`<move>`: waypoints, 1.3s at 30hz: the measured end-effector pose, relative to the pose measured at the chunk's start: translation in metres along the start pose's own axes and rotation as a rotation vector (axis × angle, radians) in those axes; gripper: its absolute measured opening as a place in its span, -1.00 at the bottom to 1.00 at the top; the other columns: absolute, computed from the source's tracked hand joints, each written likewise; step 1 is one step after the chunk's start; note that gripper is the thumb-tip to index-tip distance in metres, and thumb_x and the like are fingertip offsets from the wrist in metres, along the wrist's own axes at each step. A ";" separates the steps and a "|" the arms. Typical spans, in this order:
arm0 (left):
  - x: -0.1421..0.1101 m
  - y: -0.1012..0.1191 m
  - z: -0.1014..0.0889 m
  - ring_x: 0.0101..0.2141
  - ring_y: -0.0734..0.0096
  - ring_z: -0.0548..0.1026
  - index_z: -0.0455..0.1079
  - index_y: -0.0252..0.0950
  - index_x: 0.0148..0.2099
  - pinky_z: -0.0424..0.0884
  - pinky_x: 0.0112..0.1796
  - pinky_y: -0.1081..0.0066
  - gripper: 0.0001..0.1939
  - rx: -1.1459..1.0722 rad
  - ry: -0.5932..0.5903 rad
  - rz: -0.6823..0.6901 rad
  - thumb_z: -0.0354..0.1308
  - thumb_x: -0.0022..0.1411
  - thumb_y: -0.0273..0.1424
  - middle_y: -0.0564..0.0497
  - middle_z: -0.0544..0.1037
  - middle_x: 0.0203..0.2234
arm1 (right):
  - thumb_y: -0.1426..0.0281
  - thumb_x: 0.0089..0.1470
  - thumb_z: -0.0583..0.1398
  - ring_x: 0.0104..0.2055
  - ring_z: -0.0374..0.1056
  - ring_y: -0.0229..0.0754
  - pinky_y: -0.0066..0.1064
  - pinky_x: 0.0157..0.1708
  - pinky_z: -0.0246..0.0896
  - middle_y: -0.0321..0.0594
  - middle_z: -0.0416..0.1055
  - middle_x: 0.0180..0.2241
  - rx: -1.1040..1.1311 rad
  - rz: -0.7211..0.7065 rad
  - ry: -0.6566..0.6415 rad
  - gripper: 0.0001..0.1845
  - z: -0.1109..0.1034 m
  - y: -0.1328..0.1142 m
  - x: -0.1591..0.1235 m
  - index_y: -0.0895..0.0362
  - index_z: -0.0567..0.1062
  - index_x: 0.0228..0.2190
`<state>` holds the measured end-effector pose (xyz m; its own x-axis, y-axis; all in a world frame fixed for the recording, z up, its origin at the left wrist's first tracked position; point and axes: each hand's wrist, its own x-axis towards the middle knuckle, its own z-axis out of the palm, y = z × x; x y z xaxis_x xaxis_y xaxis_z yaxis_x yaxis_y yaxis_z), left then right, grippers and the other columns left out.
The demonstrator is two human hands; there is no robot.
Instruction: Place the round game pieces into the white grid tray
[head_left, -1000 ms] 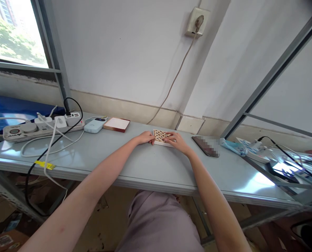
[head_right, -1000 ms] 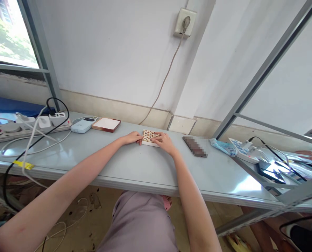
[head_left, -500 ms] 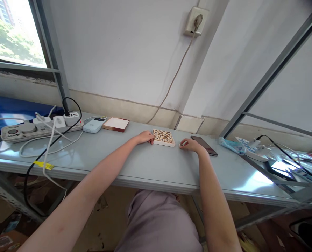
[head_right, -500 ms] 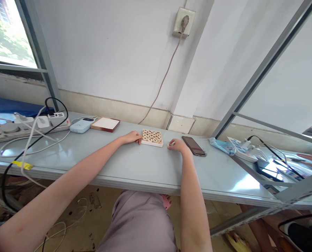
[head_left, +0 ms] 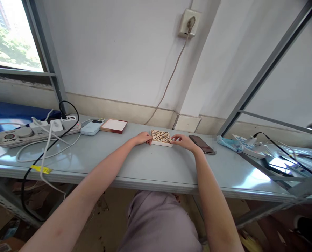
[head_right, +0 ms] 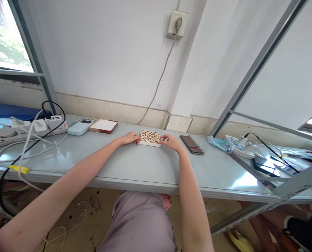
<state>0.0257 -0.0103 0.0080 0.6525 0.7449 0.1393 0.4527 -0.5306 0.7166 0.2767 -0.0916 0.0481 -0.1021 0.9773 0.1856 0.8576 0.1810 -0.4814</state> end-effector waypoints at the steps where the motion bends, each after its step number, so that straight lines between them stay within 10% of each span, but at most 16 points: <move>1: 0.001 -0.001 0.000 -0.55 0.47 0.33 0.46 -0.36 -0.56 0.20 -0.44 0.48 -0.60 0.000 -0.001 0.000 -0.11 0.09 -0.29 -0.01 0.46 -0.62 | 0.10 -0.13 0.21 -0.31 0.24 -0.19 -0.37 -0.30 0.11 -0.21 0.42 -0.30 0.007 0.007 -0.007 -0.62 0.000 0.000 0.000 0.07 0.51 -0.30; 39: -0.006 0.009 -0.001 -0.55 0.46 0.32 0.46 -0.36 -0.57 0.20 -0.43 0.47 -0.58 0.001 0.012 -0.003 -0.12 0.09 -0.26 0.01 0.41 -0.66 | 0.24 0.01 0.10 -0.31 0.31 -0.18 -0.37 -0.30 0.13 -0.22 0.48 -0.33 -0.078 0.004 0.047 -0.77 0.006 0.013 0.007 0.10 0.48 -0.45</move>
<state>0.0245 -0.0191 0.0142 0.6439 0.7513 0.1448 0.4553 -0.5284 0.7166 0.2838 -0.0813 0.0377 -0.0758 0.9715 0.2247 0.8948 0.1657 -0.4146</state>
